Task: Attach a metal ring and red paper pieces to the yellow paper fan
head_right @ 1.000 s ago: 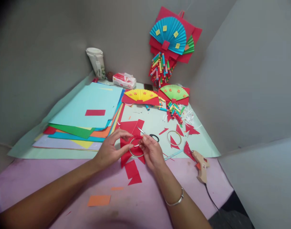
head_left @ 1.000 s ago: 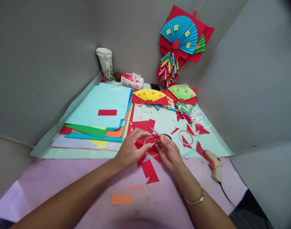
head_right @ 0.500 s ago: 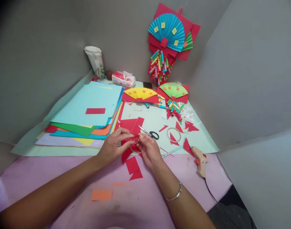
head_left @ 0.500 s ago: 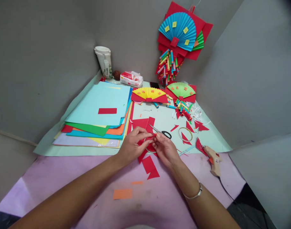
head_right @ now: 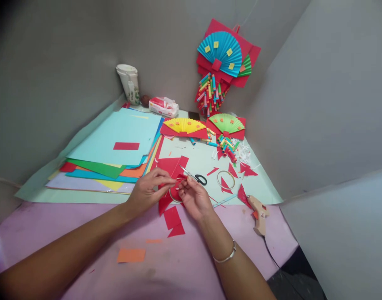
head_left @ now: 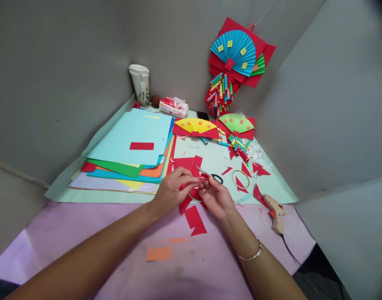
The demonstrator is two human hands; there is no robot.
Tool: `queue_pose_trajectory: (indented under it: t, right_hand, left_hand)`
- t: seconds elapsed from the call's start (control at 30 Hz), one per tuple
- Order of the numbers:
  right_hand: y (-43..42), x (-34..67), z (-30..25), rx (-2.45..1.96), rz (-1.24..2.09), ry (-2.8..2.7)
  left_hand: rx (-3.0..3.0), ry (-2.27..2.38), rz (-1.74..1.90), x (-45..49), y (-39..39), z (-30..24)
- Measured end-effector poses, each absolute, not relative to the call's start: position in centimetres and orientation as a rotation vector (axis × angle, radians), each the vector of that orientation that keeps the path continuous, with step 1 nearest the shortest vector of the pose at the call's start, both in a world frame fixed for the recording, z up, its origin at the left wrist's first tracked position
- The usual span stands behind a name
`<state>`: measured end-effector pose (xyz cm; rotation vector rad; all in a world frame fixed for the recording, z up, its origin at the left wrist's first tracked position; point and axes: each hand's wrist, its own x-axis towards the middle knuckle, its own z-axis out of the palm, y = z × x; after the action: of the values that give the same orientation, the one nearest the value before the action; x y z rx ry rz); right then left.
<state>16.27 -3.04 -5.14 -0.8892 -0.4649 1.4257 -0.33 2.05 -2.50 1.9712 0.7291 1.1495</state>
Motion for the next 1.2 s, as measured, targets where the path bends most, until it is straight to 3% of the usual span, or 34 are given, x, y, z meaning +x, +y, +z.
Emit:
queue_pose_trajectory:
  t: [0.27, 0.67, 0.93, 1.2]
  right_hand:
    - [-3.1, 16.0, -5.1, -0.926, 1.413, -0.505]
    - [-3.7, 16.1, -5.0, -1.076, 1.278, -0.682]
    - [-4.7, 16.7, -3.0, -1.259, 0.744, -1.129]
    - [-5.0, 16.7, -2.5, -1.168, -0.007, -1.574]
  left_hand:
    - [1.738, 0.808, 1.007, -0.4, 2.3, -1.9]
    - [2.047, 0.788, 1.093, -0.6, 2.4, -2.0]
    - [2.028, 0.697, 1.290, -0.9, 2.1, -1.4]
    - [1.377, 0.761, 0.755, -0.6, 2.6, -1.3]
